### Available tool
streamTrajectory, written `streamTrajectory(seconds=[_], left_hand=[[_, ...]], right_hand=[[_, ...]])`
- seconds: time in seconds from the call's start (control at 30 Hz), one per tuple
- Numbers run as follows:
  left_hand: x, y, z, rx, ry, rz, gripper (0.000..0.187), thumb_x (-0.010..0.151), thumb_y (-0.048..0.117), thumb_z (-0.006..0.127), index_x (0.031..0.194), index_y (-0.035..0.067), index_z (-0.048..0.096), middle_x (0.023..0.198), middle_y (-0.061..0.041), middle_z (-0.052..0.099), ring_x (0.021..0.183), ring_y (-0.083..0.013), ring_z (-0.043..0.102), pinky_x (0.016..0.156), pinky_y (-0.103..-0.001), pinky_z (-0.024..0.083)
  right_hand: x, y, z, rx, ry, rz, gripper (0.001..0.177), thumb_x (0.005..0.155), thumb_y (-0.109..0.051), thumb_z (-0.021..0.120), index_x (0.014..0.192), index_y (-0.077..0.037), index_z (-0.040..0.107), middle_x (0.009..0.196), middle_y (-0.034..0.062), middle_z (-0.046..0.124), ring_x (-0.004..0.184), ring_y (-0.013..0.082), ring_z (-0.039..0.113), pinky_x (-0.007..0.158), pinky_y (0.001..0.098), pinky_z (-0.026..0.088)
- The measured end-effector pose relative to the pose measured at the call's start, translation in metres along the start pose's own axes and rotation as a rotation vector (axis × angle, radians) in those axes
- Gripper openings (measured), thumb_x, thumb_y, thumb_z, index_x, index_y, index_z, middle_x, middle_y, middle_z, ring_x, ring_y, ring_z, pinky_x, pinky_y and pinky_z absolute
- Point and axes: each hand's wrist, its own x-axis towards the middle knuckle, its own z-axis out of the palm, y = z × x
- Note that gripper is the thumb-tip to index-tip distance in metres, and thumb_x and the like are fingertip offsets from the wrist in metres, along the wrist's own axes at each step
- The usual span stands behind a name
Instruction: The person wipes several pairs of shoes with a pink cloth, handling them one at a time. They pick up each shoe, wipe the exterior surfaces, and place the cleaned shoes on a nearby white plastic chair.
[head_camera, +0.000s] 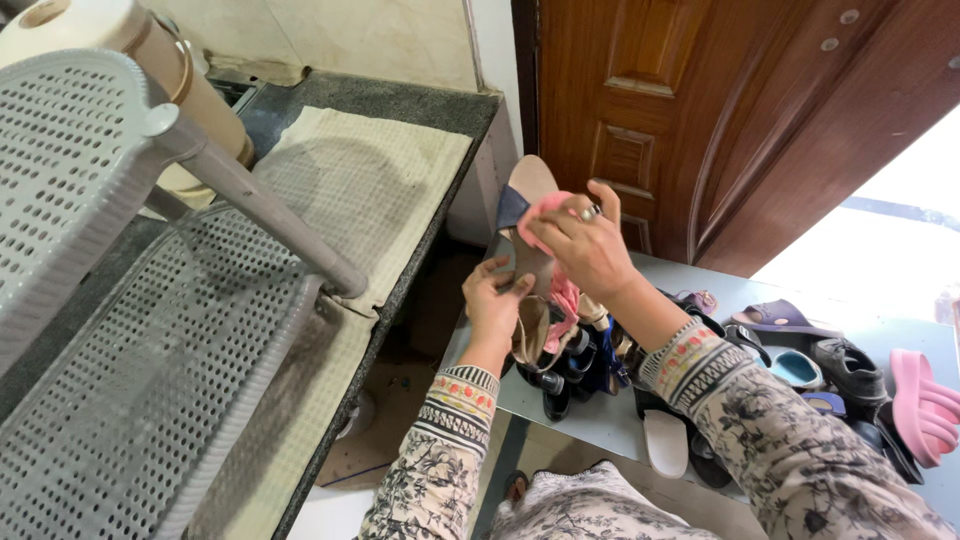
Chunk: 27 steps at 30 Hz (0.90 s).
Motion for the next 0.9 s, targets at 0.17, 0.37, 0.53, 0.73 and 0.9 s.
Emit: streamTrajectory(seconds=[0.17,0.37,0.53,0.73,0.9], left_hand=[[0.0,0.003,-0.021,0.142,0.089,0.093,0.027,0.074,0.025,0.086,0.083,0.0,0.077,0.126,-0.003,0.068,0.117,-0.0226,0.061,0.099,-0.035,0.05],[0.0,0.007,-0.028,0.122,0.086,0.057,0.027,0.073,0.022,0.087,0.085,0.0,0.076,0.125,-0.002,0.069,0.113,-0.0198,0.063,0.094,-0.033,0.051],[0.0,0.009,-0.018,-0.181,0.046,0.088,0.022,0.077,0.011,0.084,0.083,-0.007,0.073,0.128,-0.008,0.066,0.101,-0.0176,0.067,0.078,-0.031,0.058],[-0.004,0.027,-0.024,-0.274,-0.001,0.112,0.018,0.08,0.01,0.082,0.086,-0.006,0.075,0.131,-0.009,0.063,0.102,-0.0157,0.067,0.078,-0.028,0.059],[-0.008,0.037,-0.057,-0.254,-0.121,0.126,0.018,0.081,0.01,0.083,0.085,-0.007,0.077,0.134,-0.008,0.061,0.107,-0.0163,0.065,0.081,-0.029,0.057]], right_hand=[[-0.054,0.033,0.008,-0.106,-0.22,0.178,0.02,0.084,-0.01,0.07,0.099,-0.02,0.076,0.096,0.0,0.073,0.108,0.0212,0.066,0.123,0.0544,0.026],[-0.079,0.054,0.025,-0.015,-0.441,0.417,0.051,0.057,-0.018,0.081,0.107,-0.014,0.079,0.117,0.0116,0.071,0.115,0.0372,0.06,0.105,0.0677,0.031],[-0.051,0.046,0.026,0.578,-0.334,0.527,0.029,0.088,-0.023,0.078,0.115,-0.014,0.078,0.129,0.0081,0.071,0.123,0.0299,0.065,0.111,0.0431,0.045],[-0.014,0.021,0.025,1.208,-0.293,0.985,0.045,0.084,-0.022,0.076,0.123,-0.002,0.067,0.113,0.0065,0.073,0.104,0.0164,0.065,0.093,0.0331,0.051],[0.025,0.043,0.021,1.368,-0.151,0.872,0.037,0.092,-0.019,0.073,0.123,0.0,0.069,0.115,0.0048,0.073,0.11,0.0128,0.064,0.102,0.0281,0.046]])
